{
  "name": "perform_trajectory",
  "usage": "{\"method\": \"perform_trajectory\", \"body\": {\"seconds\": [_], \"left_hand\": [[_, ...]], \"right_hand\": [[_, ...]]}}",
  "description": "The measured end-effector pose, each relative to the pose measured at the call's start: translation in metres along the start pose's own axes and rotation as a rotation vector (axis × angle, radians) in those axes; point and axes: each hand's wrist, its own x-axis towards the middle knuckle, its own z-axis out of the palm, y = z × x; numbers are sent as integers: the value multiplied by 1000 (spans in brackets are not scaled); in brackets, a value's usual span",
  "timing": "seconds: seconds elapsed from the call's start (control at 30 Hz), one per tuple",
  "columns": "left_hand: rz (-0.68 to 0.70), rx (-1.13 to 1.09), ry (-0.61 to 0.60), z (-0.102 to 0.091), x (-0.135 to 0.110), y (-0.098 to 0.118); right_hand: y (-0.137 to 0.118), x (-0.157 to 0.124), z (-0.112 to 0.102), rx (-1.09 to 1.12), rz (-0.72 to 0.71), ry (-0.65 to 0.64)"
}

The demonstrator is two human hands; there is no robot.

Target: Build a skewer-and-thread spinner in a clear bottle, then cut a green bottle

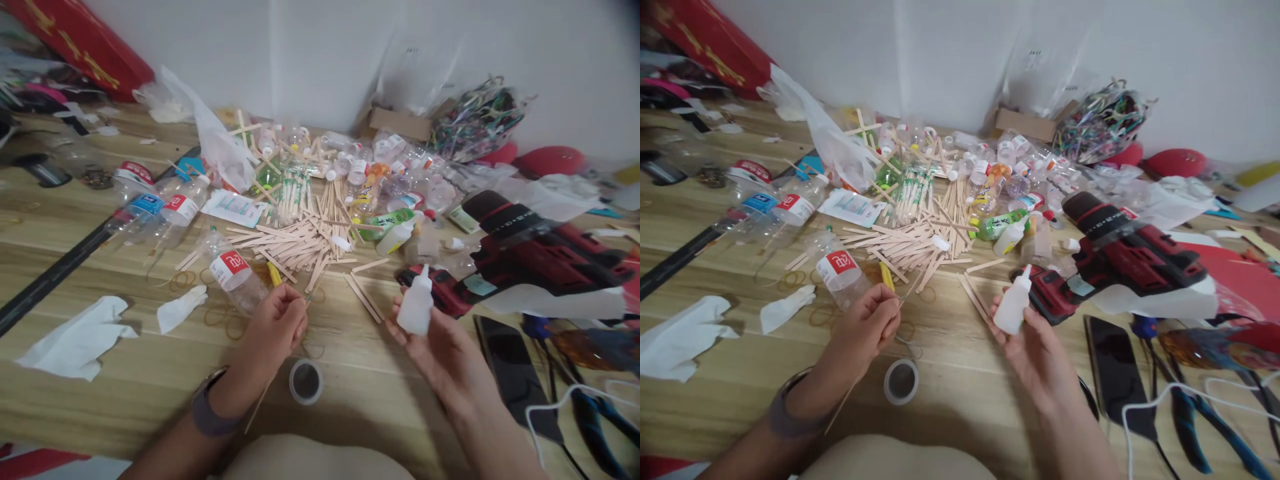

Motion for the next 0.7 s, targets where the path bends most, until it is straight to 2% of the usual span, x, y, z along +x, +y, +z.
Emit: {"method": "perform_trajectory", "body": {"seconds": [0.07, 0.1, 0.17, 0.3, 0.5, 0.7], "left_hand": [[-22, -52, -17, 0, 0, 1], [-27, -72, -26, 0, -1, 0], [-35, -114, -41, -1, -1, 0], [-83, -221, -76, -1, -1, 0], [-168, -316, -124, -1, -2, 4], [-170, -350, -142, -1, -5, 6]], "right_hand": [[1, 21, -3, -346, -167, 41], [1, 33, -3, -440, -234, 69], [2, 54, -3, -554, -320, 107], [2, 82, -1, -792, -390, 156], [2, 84, 1, -1128, -445, 189], [4, 78, -6, -1256, -492, 168]]}}
